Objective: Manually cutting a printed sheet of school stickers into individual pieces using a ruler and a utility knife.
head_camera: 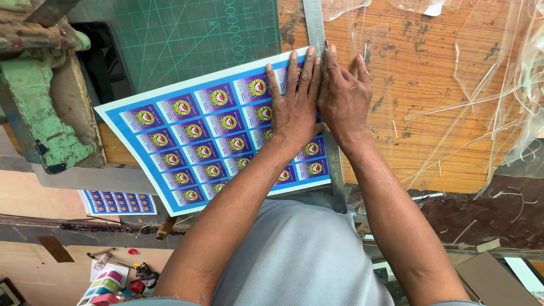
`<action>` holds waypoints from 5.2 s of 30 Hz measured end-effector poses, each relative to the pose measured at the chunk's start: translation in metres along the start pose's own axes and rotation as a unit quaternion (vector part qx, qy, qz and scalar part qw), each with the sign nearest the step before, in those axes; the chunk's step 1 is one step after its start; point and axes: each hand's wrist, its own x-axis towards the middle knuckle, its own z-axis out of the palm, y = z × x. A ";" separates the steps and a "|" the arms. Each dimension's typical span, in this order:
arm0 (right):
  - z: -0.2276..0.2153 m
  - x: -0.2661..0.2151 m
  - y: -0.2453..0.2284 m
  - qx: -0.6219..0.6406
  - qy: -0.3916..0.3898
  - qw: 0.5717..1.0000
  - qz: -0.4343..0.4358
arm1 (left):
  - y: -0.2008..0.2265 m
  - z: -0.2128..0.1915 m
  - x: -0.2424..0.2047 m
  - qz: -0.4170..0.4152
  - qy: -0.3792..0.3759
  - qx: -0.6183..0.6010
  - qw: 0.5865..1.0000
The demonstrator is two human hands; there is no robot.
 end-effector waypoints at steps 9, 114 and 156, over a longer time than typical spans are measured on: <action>-0.012 -0.021 -0.004 -0.008 -0.017 1.000 0.008 | -0.001 0.013 0.002 0.001 0.017 -0.034 0.999; -0.033 -0.318 0.085 0.059 0.079 0.964 0.246 | -0.277 0.078 -0.235 -0.390 0.357 -0.527 0.665; -0.108 -0.094 0.176 0.535 0.191 0.809 0.153 | -0.087 -0.142 -0.490 -0.188 0.570 -0.338 0.725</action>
